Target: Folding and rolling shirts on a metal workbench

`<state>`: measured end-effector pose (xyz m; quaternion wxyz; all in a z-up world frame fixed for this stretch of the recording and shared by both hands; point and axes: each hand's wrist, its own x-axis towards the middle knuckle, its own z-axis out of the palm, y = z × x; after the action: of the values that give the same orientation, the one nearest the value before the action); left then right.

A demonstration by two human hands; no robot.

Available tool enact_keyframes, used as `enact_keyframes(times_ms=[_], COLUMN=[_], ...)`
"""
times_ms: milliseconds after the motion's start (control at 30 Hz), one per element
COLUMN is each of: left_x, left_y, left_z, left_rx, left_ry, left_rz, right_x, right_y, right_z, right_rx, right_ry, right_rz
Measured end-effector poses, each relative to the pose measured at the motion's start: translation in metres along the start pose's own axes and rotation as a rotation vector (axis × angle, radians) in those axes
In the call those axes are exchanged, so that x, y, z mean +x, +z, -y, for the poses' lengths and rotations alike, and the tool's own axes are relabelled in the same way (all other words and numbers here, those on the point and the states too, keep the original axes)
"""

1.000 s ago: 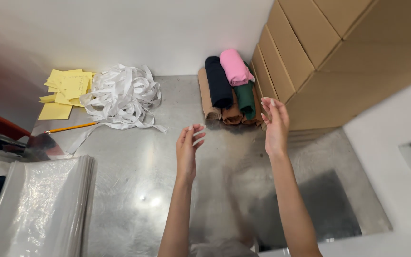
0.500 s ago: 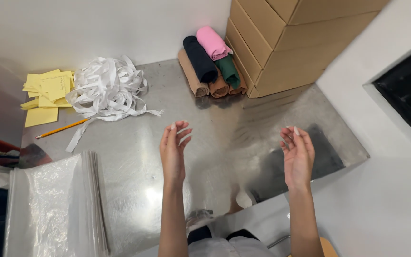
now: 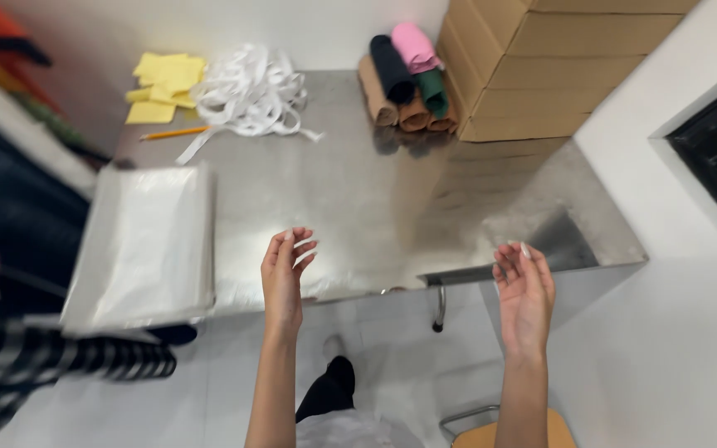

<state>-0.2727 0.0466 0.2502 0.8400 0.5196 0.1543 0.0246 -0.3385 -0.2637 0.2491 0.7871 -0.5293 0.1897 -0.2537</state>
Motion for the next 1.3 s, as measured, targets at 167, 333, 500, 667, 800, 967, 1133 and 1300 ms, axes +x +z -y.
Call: enact_keyframes(times_ms=[167,333,500,667,800,967,1133,1300], left_x=[-0.066,-0.100,-0.116,-0.126,-0.130,-0.135,-0.125,-0.106], left_y=[-0.050,-0.096,-0.140,-0.188,-0.229,-0.293,-0.359,-0.396], left_z=[-0.009,-0.028,-0.037,-0.066,-0.105,-0.157,-0.184,-0.205], left_rx=[0.033,0.005,-0.048,-0.118,-0.149,-0.165,-0.206,-0.239], left_ry=[-0.011,0.049,0.086,0.143,0.205,0.254,0.288,0.343], left_rz=[-0.054,-0.141,-0.193,-0.267,-0.287,-0.346,-0.419,-0.362], right_x=[-0.074,-0.110,-0.140,-0.169,-0.199,-0.265,-0.321,-0.373], right_y=[-0.003,0.029,0.076,0.145,0.207,0.280,0.339,0.403], right_z=[-0.001,-0.007,-0.027,-0.052,-0.084,-0.101,-0.124,-0.139], right_rx=[-0.007,-0.010,-0.011,-0.023,-0.012,-0.030,-0.118,-0.215], right_ry=[0.058,0.096,0.127,0.197,0.239,0.290,0.303,0.292], right_rz=[0.033,0.152,0.294,0.469,0.622,0.764,0.881,1.036])
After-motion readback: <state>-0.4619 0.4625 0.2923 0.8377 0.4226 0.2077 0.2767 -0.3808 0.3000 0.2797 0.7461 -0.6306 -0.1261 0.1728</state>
